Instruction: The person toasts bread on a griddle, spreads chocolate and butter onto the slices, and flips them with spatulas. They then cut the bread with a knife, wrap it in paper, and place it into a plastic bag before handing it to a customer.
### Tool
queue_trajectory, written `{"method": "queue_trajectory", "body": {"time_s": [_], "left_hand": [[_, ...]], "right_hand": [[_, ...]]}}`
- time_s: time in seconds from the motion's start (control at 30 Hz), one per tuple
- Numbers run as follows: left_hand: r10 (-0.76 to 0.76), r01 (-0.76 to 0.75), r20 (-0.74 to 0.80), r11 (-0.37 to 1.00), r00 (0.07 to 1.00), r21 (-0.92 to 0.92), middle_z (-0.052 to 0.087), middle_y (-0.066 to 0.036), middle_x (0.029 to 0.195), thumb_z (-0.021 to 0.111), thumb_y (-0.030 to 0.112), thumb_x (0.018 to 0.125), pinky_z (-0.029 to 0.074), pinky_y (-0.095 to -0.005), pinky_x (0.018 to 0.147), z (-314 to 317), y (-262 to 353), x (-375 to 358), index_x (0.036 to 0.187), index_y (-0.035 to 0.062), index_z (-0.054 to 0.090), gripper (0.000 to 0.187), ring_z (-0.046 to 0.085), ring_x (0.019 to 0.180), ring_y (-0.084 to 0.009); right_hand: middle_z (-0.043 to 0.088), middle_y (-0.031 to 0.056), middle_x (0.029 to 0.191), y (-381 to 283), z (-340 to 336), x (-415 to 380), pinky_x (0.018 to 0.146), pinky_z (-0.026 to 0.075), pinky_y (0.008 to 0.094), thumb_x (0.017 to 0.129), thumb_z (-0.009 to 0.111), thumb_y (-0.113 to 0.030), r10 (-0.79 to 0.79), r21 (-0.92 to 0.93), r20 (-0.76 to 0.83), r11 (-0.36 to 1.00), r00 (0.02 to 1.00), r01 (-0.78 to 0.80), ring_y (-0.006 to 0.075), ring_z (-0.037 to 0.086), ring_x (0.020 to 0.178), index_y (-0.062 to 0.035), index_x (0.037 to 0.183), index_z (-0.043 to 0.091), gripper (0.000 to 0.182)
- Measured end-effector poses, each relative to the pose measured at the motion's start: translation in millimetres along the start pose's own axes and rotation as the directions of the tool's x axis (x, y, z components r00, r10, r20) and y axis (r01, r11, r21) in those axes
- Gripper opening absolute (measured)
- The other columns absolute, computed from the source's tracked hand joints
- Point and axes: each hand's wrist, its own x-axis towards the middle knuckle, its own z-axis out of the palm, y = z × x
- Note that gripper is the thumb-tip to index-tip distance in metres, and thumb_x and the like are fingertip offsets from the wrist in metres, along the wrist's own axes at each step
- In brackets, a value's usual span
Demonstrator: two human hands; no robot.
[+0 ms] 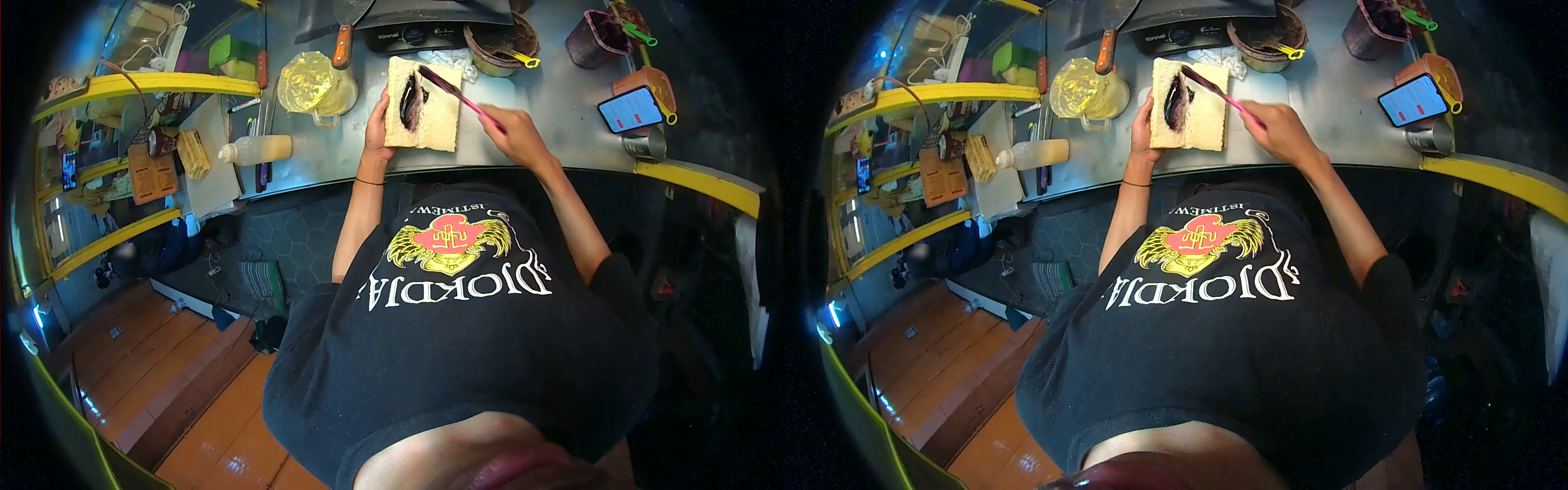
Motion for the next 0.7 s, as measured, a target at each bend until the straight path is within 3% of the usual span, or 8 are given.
{"method": "queue_trajectory", "body": {"time_s": [0.03,0.17,0.23,0.3,0.43,0.57,0.67,0.7], "left_hand": [[0.017,-0.017,0.009,1.0,1.0,0.024,0.048,-0.008,0.143,0.037,0.027,0.104,0.039,-0.0386,0.109,4,0,-2,0.146,0.0072,0.037,0.046,0.048,0.129,-0.0235],[0.05,-0.055,0.038,0.986,0.998,0.16,0.035,-0.008,0.153,0.036,0.028,0.104,0.031,-0.037,0.115,17,-1,-2,0.153,0.0094,0.023,0.053,0.038,0.138,-0.0231],[0.038,-0.045,0.043,0.985,0.998,0.165,0.034,-0.008,0.153,0.035,0.026,0.104,0.03,-0.0373,0.115,18,4,-2,0.154,0.0094,0.021,0.054,0.037,0.138,-0.0239],[0.02,-0.032,0.084,0.989,0.996,0.142,0.033,-0.008,0.154,0.035,0.024,0.104,0.03,-0.0379,0.115,13,5,-1,0.154,0.0096,0.02,0.054,0.037,0.139,-0.0239],[0.0,-0.006,0.108,0.998,0.994,0.062,0.032,-0.008,0.155,0.033,0.019,0.103,0.03,-0.0395,0.116,15,7,-1,0.155,0.0112,0.019,0.054,0.037,0.139,-0.0238],[0.048,-0.051,0.062,0.997,0.997,0.052,0.031,-0.008,0.155,0.031,0.02,0.104,0.03,-0.0412,0.116,20,1,0,0.155,0.0122,0.019,0.053,0.036,0.14,-0.0256],[0.029,-0.031,0.091,0.999,0.995,0.014,0.033,-0.009,0.154,0.031,0.023,0.105,0.031,-0.0424,0.116,6,0,5,0.154,0.0123,0.021,0.052,0.038,0.138,-0.0264],[0.006,-0.004,0.087,1.0,0.996,-0.026,0.034,-0.009,0.154,0.03,0.023,0.105,0.032,-0.0427,0.115,4,0,2,0.154,0.0121,0.022,0.051,0.039,0.138,-0.0265]], "right_hand": [[0.065,0.0229,0.08,10,7,9,0.063,0.049,0.0442,0.091,0.058,-0.016,-0.075,-0.02,-0.1,0.997,0.992,0.073,0.0402,0.063,0.069,-0.0049,0.109,0.067,0.023],[0.065,0.0231,0.085,-12,15,-14,0.066,0.051,0.0438,0.087,0.061,-0.007,-0.208,0.012,0.338,0.976,0.918,0.217,0.0405,0.063,0.073,-0.0038,0.116,0.065,0.03],[0.065,0.0217,0.079,-18,7,-31,0.064,0.05,0.0415,0.088,0.06,-0.004,-0.25,0.013,0.315,0.966,0.915,0.26,0.0364,0.064,0.069,-0.003,0.115,0.066,0.029],[0.066,0.0219,0.08,-17,-7,-35,0.063,0.051,0.0412,0.09,0.058,-0.008,-0.028,0.125,0.202,0.992,0.979,0.003,0.0343,0.066,0.068,-0.003,0.107,0.068,0.021],[0.064,0.0216,0.076,6,4,14,0.057,0.048,0.0383,0.092,0.058,-0.013,0.021,0.039,-0.083,0.999,0.996,-0.018,0.0336,0.063,0.062,-0.0027,0.105,0.069,0.02],[0.066,0.0202,0.08,4,30,-18,0.059,0.05,0.042,0.091,0.061,-0.015,-0.226,0.043,0.272,0.974,0.935,0.223,0.0349,0.064,0.065,-0.0077,0.108,0.07,0.021],[0.066,0.0203,0.08,-13,10,-37,0.059,0.05,0.0427,0.091,0.061,-0.012,-0.289,0.086,0.261,0.957,0.921,0.276,0.0349,0.064,0.064,-0.0069,0.111,0.069,0.022],[0.066,0.0202,0.081,-10,3,-35,0.059,0.05,0.043,0.091,0.06,-0.011,-0.174,0.082,0.209,0.984,0.962,0.16,0.0349,0.065,0.065,-0.0067,0.113,0.068,0.024]]}}
